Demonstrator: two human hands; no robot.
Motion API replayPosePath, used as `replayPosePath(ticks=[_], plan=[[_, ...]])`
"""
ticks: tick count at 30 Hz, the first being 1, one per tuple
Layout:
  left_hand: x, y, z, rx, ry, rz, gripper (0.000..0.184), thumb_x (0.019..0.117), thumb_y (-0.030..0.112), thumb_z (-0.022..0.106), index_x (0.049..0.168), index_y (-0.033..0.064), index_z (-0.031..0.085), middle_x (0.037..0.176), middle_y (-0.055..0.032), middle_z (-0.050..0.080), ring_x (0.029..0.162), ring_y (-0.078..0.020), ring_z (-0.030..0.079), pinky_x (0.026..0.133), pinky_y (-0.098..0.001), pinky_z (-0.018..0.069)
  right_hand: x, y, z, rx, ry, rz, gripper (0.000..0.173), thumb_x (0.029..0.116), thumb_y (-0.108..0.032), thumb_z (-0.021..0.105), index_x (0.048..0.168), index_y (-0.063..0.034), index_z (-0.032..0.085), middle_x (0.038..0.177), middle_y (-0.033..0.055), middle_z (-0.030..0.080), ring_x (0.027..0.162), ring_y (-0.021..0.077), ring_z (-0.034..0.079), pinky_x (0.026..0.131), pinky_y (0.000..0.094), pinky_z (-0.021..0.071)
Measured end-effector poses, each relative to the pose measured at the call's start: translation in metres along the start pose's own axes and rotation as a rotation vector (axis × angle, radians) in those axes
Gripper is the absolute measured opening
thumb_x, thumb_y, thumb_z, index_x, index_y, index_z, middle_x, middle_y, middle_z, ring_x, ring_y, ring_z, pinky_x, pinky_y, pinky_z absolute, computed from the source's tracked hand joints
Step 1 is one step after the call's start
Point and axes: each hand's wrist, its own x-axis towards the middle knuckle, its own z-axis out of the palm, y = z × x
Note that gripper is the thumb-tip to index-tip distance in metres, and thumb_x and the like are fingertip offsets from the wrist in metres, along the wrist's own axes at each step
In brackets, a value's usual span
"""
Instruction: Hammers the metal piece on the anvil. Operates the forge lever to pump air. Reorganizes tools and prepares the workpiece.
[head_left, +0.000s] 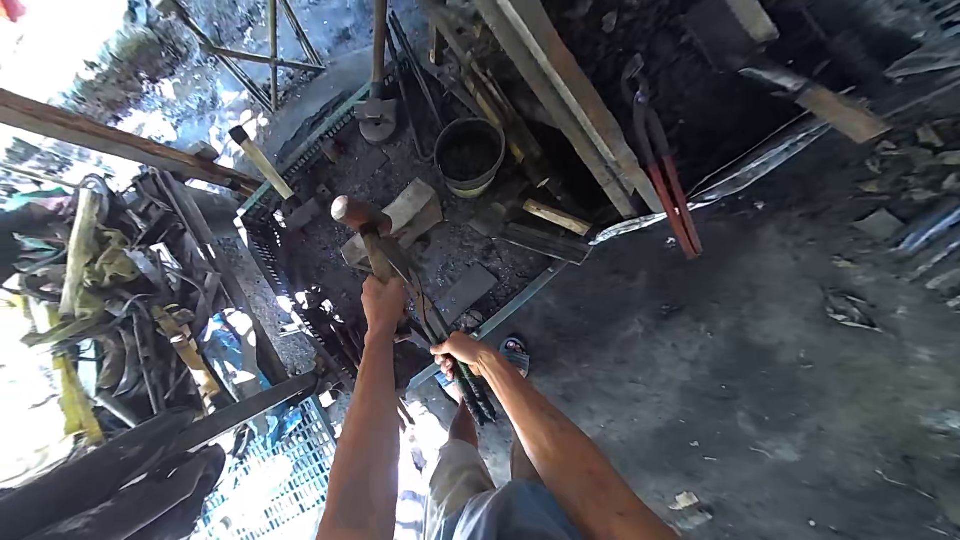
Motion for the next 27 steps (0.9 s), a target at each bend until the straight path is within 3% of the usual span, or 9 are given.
replayPosePath(ticks=[5,11,15,20,24,25,27], plan=[[-0.009,0.0,0.006,0.098,-0.003,0.035,0.032,0.0989,0.03,0.06,0.117,0.0032,0.055,0.079,-0.0156,0.066,0.058,-0.0272,0.068,0.054,-0.0463,0.0597,0.005,0.004,0.001,0.084,-0.1,-0.008,0.016,0.1034,-0.022,0.058,0.096,-0.0084,0.056,0.064,0.0007,0.054,0.047,0.0129,0.055,0.047,0.0316,0.0546],[0.028,-0.021,0.026,0.09,-0.123,-0.042,0.028,0.0928,0.029,0.063,0.103,0.0027,0.062,0.072,-0.0144,0.068,0.056,-0.0262,0.067,0.053,-0.0446,0.0589,0.004,0.001,0.001,0.078,-0.127,-0.001,0.014,0.103,-0.021,0.058,0.098,-0.0078,0.056,0.063,0.0014,0.054,0.045,0.0132,0.054,0.046,0.0315,0.0543],[-0.005,-0.052,0.015,0.044,-0.169,0.001,0.029,0.0958,0.031,0.066,0.106,0.0036,0.063,0.069,-0.0107,0.067,0.053,-0.0225,0.066,0.051,-0.041,0.0593,-0.002,0.007,0.001,0.126,-0.193,-0.012,0.016,0.1046,-0.022,0.056,0.101,-0.0069,0.057,0.064,0.0012,0.055,0.047,0.0129,0.056,0.047,0.0313,0.0554],[-0.03,-0.049,-0.004,0.158,-0.063,0.085,0.035,0.0986,0.039,0.066,0.108,0.0056,0.061,0.068,-0.0086,0.066,0.052,-0.0211,0.066,0.051,-0.0413,0.0599,0.004,0.012,0.008,0.305,-0.318,0.018,0.017,0.1067,-0.024,0.051,0.104,-0.0084,0.056,0.067,0.0008,0.057,0.05,0.0123,0.058,0.05,0.0304,0.0571],[-0.021,-0.025,-0.001,0.279,-0.015,0.058,0.038,0.0992,0.031,0.062,0.125,0.0035,0.057,0.091,-0.0182,0.068,0.077,-0.0328,0.07,0.069,-0.0539,0.0585,0.011,0.016,0.016,0.389,-0.347,0.029,0.018,0.1066,-0.025,0.051,0.103,-0.009,0.057,0.068,0.0016,0.057,0.05,0.0134,0.059,0.051,0.0315,0.0574],[-0.012,-0.022,0.003,0.297,-0.023,0.036,0.038,0.0987,0.03,0.06,0.126,0.0032,0.055,0.094,-0.0196,0.068,0.08,-0.0342,0.07,0.069,-0.0549,0.0586,0.01,0.017,0.018,0.409,-0.36,0.03,0.017,0.1062,-0.025,0.051,0.102,-0.009,0.057,0.068,0.0017,0.057,0.05,0.0134,0.059,0.051,0.0313,0.0572],[0.008,-0.02,0.009,0.325,-0.033,-0.002,0.033,0.0956,0.031,0.062,0.115,0.0036,0.059,0.089,-0.0176,0.069,0.076,-0.0314,0.071,0.066,-0.0517,0.0593,0.006,0.018,0.02,0.407,-0.37,0.023,0.015,0.1057,-0.023,0.052,0.103,-0.0094,0.056,0.068,0.0012,0.056,0.05,0.0126,0.058,0.05,0.0306,0.0566]])
